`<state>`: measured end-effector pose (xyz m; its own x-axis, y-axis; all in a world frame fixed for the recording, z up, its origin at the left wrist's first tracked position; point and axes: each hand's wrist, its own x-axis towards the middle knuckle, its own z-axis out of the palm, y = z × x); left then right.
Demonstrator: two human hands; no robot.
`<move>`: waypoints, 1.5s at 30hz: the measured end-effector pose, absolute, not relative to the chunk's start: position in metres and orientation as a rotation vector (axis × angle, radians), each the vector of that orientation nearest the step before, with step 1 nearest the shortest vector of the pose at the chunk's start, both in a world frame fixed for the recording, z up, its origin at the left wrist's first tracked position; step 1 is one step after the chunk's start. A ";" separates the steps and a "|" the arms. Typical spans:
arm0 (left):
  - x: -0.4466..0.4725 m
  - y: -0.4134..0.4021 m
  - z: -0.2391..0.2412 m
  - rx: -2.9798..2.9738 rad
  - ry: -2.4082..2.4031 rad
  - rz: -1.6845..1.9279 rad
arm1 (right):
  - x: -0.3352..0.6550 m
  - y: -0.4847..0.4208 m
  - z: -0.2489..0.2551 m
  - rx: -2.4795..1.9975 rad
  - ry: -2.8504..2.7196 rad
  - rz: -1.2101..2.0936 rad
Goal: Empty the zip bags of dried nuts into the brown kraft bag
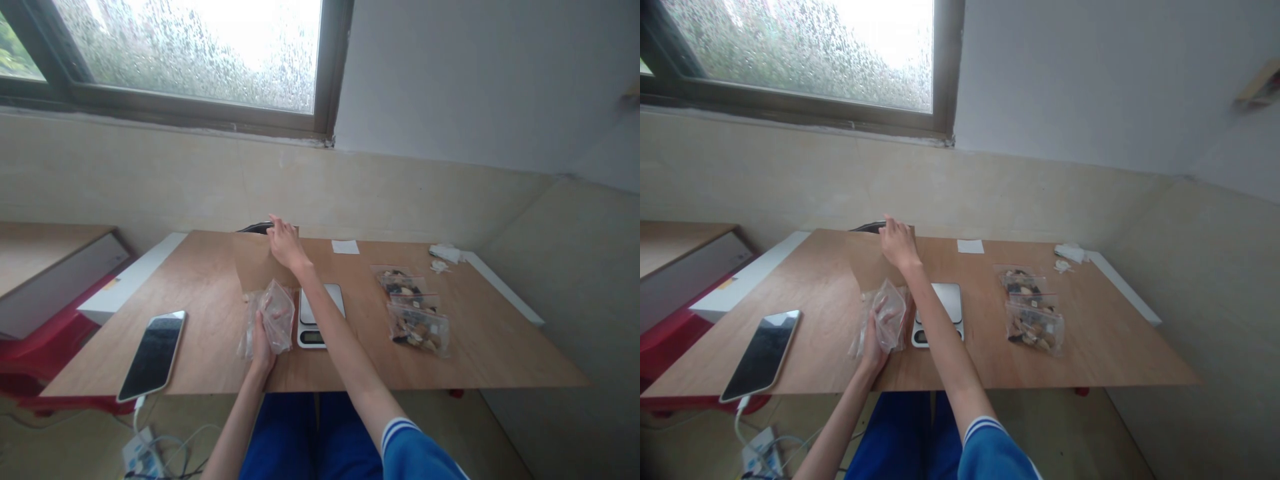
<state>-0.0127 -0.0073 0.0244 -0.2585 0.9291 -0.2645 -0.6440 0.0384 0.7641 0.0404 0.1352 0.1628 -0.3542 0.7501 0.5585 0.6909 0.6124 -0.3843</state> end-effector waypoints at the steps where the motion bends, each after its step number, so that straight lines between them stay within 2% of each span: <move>1: -0.013 -0.007 0.024 0.394 0.978 1.570 | 0.040 0.135 0.162 -1.141 -2.106 0.122; 8: -0.013 -0.007 0.025 0.405 0.977 1.562 | 0.043 0.129 0.159 -1.033 -2.147 0.124; 13: -0.013 -0.007 0.026 0.370 1.009 1.553 | 0.057 0.091 0.153 -1.075 -1.877 0.151; 16: -0.013 -0.004 0.021 0.392 1.036 1.552 | 0.070 0.058 0.135 -1.180 -1.836 0.344; 22: -0.015 -0.002 0.007 0.616 1.230 1.656 | 0.091 0.018 0.093 -1.388 -1.733 0.962; 30: -0.006 -0.014 0.022 0.841 1.364 1.686 | 0.120 0.006 0.078 -1.313 -1.469 1.005; 37: 0.001 -0.018 0.043 0.956 1.516 1.686 | 0.147 -0.011 0.067 -1.262 -1.638 1.714; 45: -0.005 -0.016 0.058 1.068 1.835 1.662 | 0.154 -0.019 0.080 -1.202 -1.612 1.818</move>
